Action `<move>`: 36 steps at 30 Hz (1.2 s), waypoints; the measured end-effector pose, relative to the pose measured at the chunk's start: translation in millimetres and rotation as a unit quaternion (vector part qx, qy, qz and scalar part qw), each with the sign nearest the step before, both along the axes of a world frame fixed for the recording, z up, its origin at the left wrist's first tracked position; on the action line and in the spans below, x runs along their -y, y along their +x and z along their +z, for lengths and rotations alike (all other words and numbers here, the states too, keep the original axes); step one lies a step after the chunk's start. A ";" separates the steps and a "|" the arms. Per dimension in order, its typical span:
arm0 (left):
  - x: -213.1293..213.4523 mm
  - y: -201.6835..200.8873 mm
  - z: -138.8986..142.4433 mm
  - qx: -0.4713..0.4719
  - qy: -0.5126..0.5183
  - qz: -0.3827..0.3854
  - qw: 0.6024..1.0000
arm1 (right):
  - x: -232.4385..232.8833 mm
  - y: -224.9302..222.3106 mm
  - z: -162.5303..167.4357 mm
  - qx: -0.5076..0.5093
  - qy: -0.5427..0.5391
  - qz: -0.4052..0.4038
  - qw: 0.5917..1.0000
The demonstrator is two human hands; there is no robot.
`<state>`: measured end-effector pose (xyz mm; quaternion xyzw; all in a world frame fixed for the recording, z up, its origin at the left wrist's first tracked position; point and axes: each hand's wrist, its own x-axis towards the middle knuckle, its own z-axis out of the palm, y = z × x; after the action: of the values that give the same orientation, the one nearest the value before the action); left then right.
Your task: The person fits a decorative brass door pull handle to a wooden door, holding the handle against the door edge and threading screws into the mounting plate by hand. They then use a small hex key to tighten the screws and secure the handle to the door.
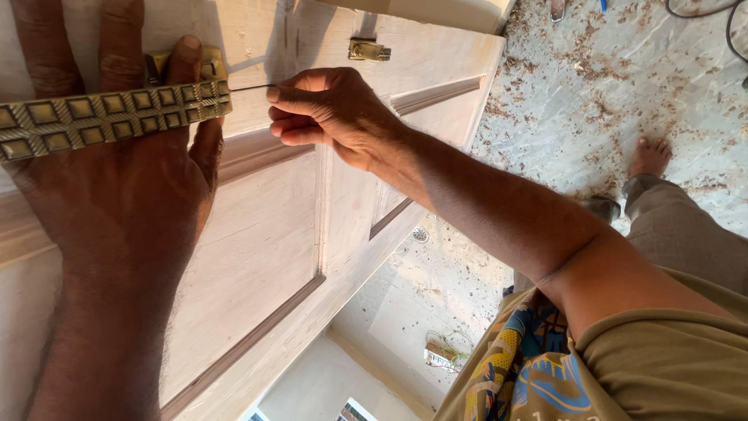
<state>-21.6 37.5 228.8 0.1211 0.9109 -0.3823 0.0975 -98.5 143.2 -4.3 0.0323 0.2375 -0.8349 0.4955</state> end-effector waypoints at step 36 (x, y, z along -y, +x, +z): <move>7.0 8.3 2.7 0.020 -0.004 0.028 0.999 | 6.2 -15.5 -10.0 -0.172 0.114 0.021 0.978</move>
<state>-13.4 30.6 231.5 0.1026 0.9104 -0.3802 0.1267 -114.0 136.9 -14.3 -0.0603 0.4134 -0.7847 0.4580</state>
